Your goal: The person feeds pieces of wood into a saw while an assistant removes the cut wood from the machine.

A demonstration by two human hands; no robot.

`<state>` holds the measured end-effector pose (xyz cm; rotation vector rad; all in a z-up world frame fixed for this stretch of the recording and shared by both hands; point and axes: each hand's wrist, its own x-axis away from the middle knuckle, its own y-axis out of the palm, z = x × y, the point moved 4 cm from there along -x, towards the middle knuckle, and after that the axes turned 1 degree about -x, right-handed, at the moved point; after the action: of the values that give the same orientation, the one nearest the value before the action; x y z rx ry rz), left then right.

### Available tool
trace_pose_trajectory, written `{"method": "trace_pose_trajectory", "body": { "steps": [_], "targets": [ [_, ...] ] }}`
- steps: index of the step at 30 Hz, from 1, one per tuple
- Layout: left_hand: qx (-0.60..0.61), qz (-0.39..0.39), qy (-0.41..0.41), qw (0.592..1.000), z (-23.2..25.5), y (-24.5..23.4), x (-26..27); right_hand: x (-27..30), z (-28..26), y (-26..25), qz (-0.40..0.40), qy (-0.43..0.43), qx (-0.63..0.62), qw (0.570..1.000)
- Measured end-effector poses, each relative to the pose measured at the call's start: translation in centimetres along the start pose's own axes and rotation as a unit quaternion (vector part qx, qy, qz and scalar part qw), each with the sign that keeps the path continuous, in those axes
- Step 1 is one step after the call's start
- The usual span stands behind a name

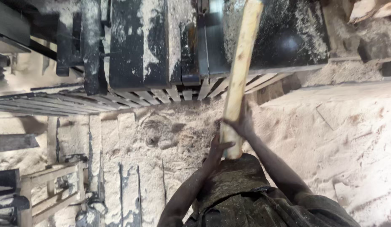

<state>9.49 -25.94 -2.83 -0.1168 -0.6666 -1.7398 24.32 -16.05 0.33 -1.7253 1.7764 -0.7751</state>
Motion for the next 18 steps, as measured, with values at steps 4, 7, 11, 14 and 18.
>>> {"method": "trace_pose_trajectory", "body": {
  "steps": [4, 7, 11, 14, 18],
  "targets": [
    [0.055, 0.055, -0.072, 0.994, -2.5, -1.4, 6.7, 6.2, -3.5, 2.7, -0.094, -0.001, -0.082, 0.992],
    [0.115, 0.056, -0.039, 0.991, -1.6, -1.7, 7.0, 5.6, -5.5, 3.3, -0.103, -0.043, -0.116, 0.987],
    [0.108, 0.082, -0.001, 0.991, 1.2, -2.1, 5.7, 1.4, -7.6, 3.2, -0.144, -0.020, -0.106, 0.984],
    [0.118, 0.118, 0.000, 0.986, 3.6, -3.0, 3.9, -1.9, -9.1, 2.7, -0.133, -0.055, -0.149, 0.978],
    [0.109, 0.103, -0.006, 0.989, 5.5, -4.2, 0.5, -5.7, -9.7, 3.1, -0.136, -0.039, -0.142, 0.980]
  ]
}}
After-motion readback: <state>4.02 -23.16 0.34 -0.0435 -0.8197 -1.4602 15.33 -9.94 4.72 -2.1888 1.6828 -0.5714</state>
